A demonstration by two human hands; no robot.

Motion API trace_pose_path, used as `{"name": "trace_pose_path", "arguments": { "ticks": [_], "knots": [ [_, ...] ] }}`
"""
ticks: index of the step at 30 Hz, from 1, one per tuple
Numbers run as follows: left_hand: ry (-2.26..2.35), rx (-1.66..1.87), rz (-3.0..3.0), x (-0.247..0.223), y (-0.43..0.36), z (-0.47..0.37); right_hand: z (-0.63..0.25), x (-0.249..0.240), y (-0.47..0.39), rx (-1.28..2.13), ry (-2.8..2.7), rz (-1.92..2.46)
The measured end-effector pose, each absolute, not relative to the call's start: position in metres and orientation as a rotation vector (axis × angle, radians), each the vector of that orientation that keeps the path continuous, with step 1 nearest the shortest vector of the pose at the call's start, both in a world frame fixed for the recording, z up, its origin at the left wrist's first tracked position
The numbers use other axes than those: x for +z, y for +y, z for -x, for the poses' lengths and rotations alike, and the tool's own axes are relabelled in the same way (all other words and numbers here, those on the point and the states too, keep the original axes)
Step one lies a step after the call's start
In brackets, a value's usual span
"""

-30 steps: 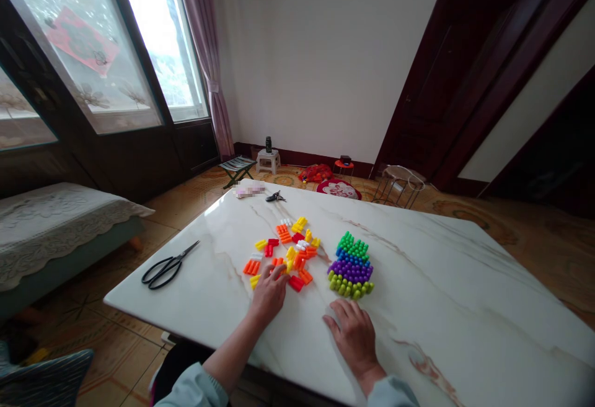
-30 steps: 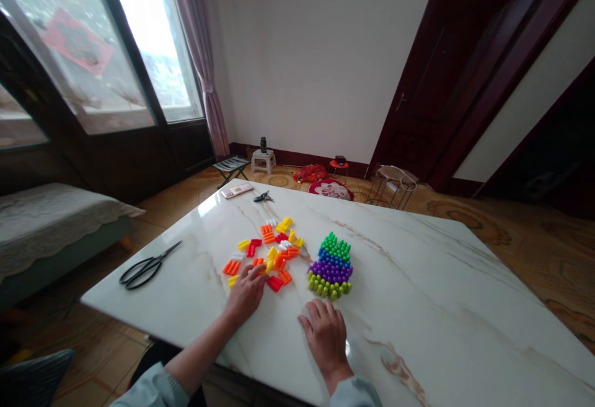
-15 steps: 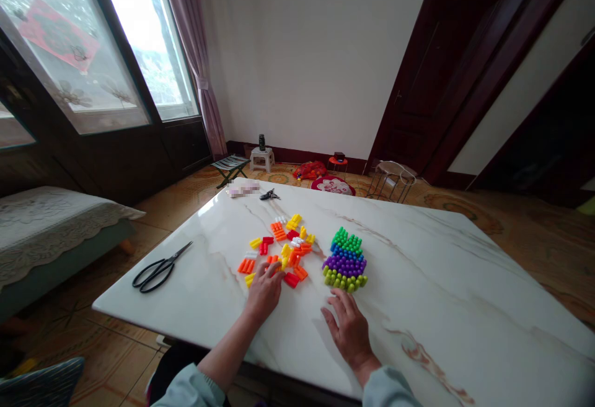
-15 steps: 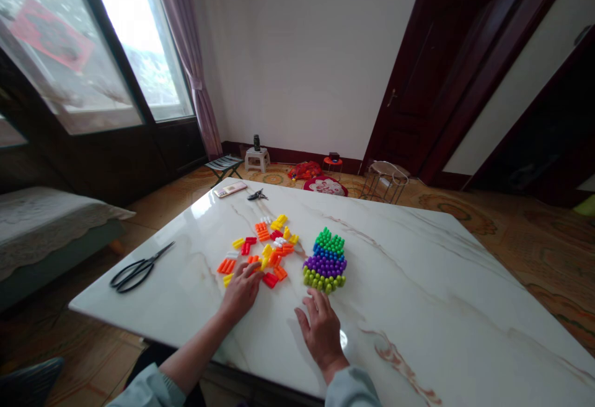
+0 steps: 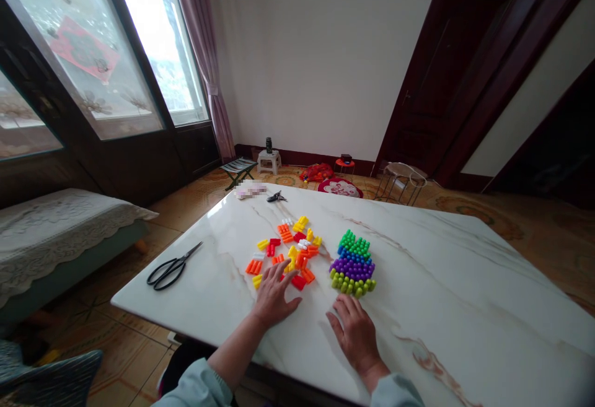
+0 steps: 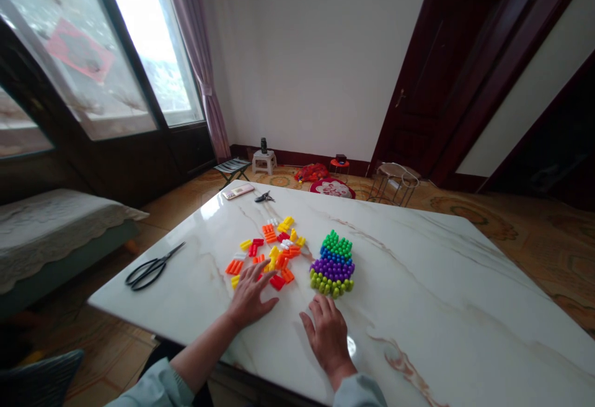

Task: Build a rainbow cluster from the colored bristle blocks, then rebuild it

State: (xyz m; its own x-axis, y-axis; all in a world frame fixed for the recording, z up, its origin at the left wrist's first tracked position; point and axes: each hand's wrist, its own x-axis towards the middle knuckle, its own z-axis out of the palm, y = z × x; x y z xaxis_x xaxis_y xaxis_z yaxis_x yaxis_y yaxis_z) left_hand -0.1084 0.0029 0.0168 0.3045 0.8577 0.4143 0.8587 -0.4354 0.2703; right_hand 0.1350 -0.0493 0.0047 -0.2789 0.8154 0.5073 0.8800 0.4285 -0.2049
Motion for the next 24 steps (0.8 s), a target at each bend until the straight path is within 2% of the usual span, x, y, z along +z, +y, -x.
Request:
{"name": "trace_pose_path", "arguments": {
  "ticks": [24],
  "knots": [
    [-1.704,-0.825,2.516,0.0165,0.0021,0.1078,-0.1339,0.0071,-0.0485,-0.105,-2.138,1.430]
  ]
}}
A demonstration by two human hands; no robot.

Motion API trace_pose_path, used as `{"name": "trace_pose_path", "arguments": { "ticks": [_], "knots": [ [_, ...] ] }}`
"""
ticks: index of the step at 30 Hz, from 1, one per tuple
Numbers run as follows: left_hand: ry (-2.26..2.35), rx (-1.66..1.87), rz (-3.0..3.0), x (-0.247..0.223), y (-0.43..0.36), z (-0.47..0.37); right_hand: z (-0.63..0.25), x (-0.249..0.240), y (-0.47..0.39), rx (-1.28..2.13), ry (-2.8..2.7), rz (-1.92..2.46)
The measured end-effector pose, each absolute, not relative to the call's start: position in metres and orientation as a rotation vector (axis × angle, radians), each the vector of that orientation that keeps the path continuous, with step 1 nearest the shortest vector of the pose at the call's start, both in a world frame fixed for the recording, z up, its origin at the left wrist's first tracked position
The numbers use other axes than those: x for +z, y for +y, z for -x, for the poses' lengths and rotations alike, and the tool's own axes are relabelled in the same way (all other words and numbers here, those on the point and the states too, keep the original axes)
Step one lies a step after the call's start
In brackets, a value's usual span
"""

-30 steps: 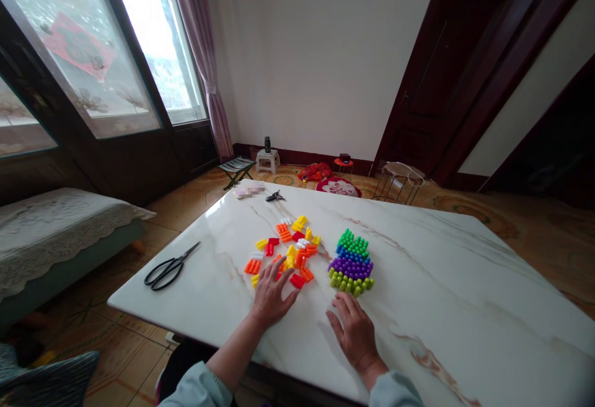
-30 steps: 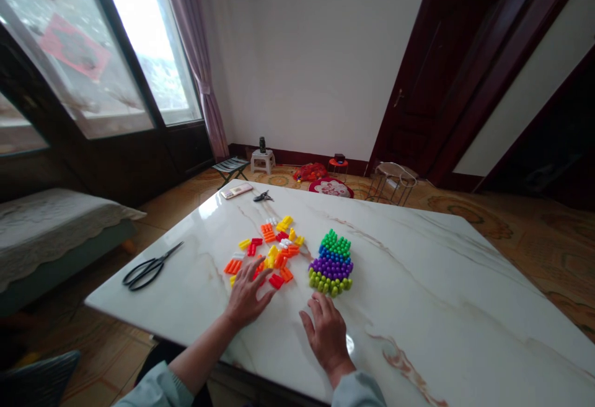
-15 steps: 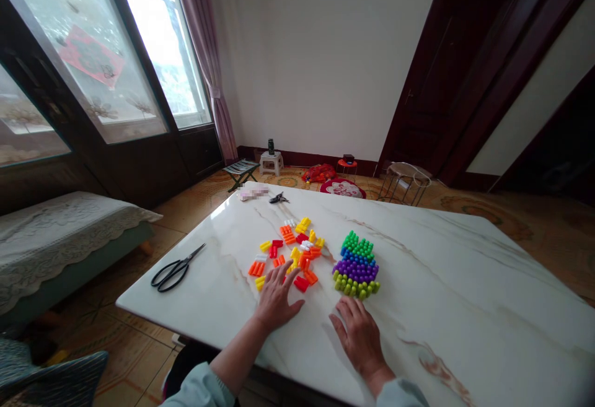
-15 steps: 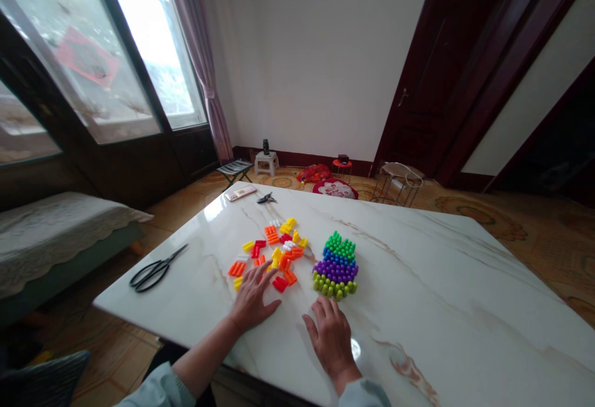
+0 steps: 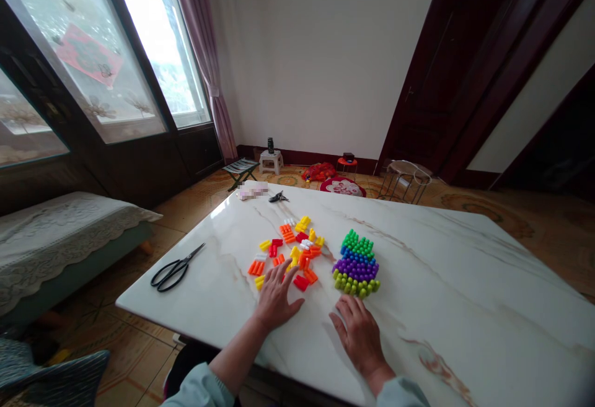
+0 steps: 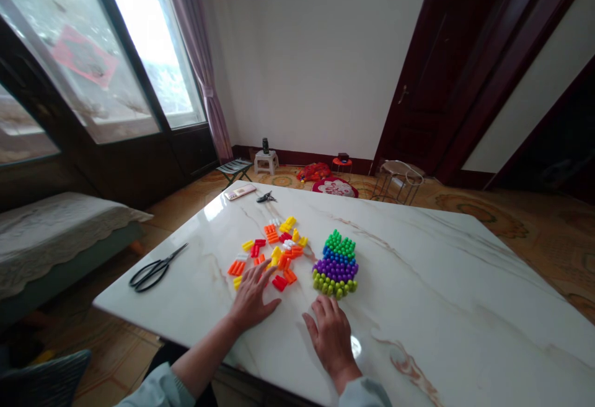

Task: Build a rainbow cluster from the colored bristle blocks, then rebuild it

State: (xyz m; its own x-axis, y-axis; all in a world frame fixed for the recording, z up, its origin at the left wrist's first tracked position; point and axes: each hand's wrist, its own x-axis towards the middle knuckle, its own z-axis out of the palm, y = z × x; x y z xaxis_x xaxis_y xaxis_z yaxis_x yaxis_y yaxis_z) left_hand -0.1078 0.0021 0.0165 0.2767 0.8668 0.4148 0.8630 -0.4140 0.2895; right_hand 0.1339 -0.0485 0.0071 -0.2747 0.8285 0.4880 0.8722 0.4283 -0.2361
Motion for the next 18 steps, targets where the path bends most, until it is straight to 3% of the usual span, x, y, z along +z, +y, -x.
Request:
{"name": "trace_pose_path", "arguments": {
  "ticks": [18],
  "knots": [
    [1.742,0.948,-2.492,0.017,0.001,0.107,-0.134,-0.004,-0.042,-0.153,-2.120,1.358]
  ]
}}
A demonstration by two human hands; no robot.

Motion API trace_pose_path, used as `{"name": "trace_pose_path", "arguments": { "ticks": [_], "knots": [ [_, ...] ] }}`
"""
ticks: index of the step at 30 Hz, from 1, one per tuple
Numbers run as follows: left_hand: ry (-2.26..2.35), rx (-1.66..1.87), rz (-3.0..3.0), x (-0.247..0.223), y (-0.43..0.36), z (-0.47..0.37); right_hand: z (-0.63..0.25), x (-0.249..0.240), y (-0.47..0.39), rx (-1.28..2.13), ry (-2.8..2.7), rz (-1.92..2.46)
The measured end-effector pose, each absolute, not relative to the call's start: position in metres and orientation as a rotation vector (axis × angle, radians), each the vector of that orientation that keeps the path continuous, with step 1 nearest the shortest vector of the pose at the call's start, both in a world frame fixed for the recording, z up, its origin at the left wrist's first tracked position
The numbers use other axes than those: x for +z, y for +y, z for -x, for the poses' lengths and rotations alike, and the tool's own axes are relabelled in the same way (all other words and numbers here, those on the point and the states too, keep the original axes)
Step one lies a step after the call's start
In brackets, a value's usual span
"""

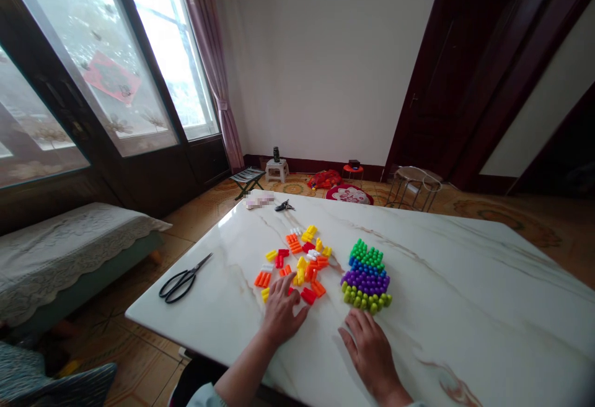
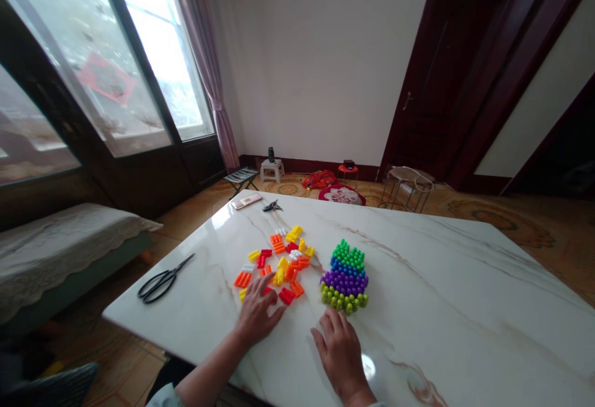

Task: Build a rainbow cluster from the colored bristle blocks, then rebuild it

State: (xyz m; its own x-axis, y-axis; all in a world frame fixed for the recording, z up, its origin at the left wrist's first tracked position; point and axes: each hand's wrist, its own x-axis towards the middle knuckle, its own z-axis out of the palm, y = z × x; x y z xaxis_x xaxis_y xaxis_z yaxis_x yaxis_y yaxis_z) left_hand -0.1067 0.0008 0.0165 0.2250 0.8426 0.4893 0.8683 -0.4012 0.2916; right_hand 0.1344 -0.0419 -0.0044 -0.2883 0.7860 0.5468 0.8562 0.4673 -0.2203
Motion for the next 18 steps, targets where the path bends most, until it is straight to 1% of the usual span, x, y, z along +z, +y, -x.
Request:
{"name": "trace_pose_path", "arguments": {
  "ticks": [5,10,18],
  "knots": [
    [-1.751,-0.964,2.369,0.013,0.006,0.108,-0.135,-0.007,-0.040,-0.149,-2.117,1.355],
    [-1.946,-1.023,2.214,0.019,0.033,0.110,-0.135,-0.008,-0.038,-0.143,-2.108,1.341],
    [-2.236,-0.725,2.306,0.046,0.122,0.103,-0.135,-0.010,-0.036,-0.159,-2.080,1.329]
  ]
}}
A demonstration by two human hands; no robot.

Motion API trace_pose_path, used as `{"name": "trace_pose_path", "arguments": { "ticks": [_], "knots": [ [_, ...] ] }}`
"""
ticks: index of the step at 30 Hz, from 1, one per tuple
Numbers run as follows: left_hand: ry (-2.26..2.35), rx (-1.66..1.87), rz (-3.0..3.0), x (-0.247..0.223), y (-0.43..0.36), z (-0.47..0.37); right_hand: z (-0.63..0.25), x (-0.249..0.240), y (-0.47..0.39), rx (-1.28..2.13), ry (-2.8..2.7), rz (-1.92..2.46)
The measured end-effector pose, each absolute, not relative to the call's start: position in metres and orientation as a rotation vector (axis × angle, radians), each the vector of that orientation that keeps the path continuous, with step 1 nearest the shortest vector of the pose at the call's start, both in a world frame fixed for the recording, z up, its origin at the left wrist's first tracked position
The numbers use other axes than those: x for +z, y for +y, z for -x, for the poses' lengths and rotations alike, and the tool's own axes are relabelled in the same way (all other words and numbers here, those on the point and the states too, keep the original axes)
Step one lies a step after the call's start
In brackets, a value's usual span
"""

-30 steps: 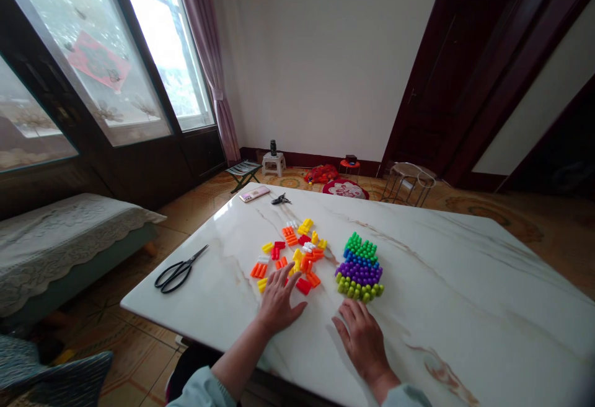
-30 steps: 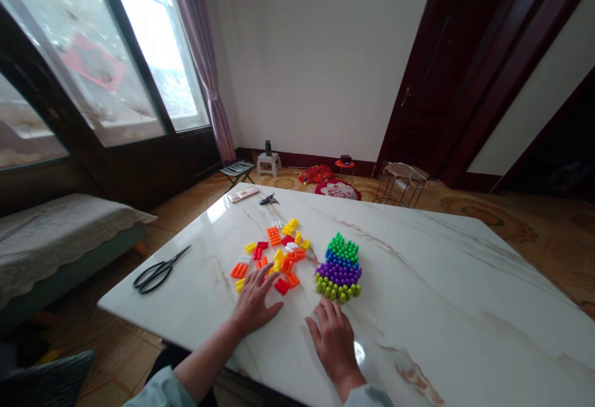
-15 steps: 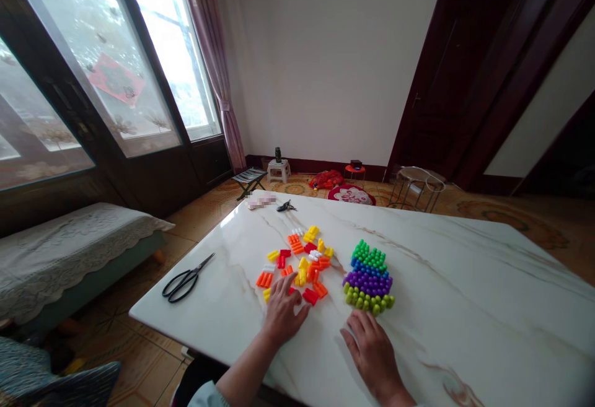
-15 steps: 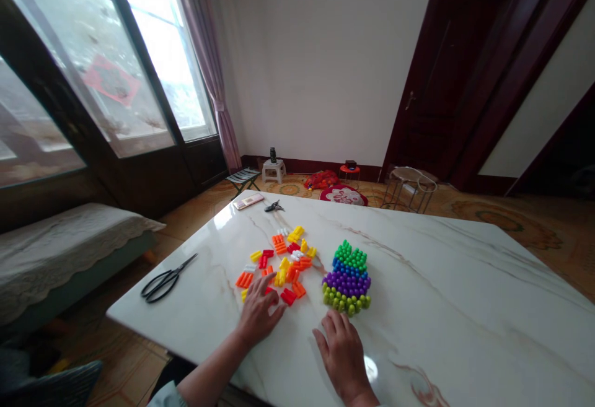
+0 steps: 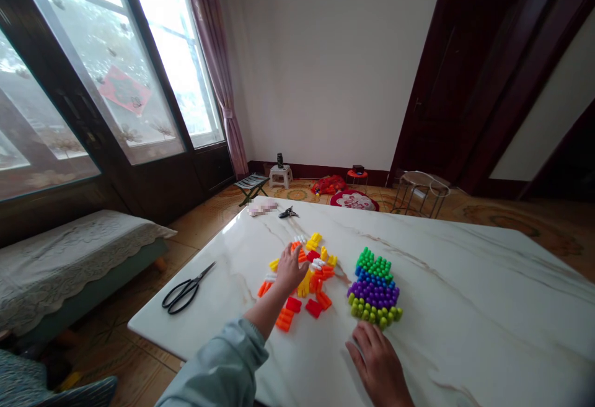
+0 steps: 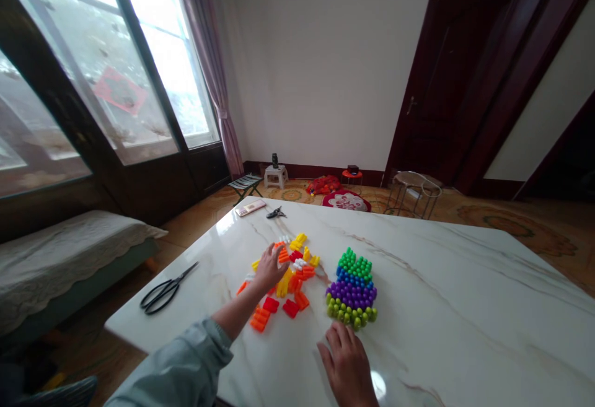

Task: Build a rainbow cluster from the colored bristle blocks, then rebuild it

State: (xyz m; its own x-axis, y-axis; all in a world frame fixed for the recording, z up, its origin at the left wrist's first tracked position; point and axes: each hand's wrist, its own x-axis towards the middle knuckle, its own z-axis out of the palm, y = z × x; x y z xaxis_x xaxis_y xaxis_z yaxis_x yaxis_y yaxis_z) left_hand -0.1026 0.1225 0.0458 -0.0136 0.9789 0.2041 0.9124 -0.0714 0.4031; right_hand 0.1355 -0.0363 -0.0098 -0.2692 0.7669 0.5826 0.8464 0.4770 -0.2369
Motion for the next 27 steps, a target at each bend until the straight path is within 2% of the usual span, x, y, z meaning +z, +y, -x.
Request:
{"name": "trace_pose_path", "arguments": {
  "ticks": [5,12,19,27],
  "knots": [
    [1.954,0.448,-2.129,0.061,0.174,0.079,-0.139,-0.025,-0.028,-0.291,-2.067,1.294],
    [1.827,0.194,-2.200,0.054,0.223,0.045,-0.150,-0.045,-0.019,-0.400,-2.140,1.294],
    [1.786,0.087,-2.250,0.052,0.227,0.039,-0.142,-0.031,-0.027,-0.241,-2.125,1.404],
    [1.740,0.081,-2.263,0.056,0.213,0.047,-0.138,-0.023,-0.030,-0.244,-2.069,1.389]
  ]
}}
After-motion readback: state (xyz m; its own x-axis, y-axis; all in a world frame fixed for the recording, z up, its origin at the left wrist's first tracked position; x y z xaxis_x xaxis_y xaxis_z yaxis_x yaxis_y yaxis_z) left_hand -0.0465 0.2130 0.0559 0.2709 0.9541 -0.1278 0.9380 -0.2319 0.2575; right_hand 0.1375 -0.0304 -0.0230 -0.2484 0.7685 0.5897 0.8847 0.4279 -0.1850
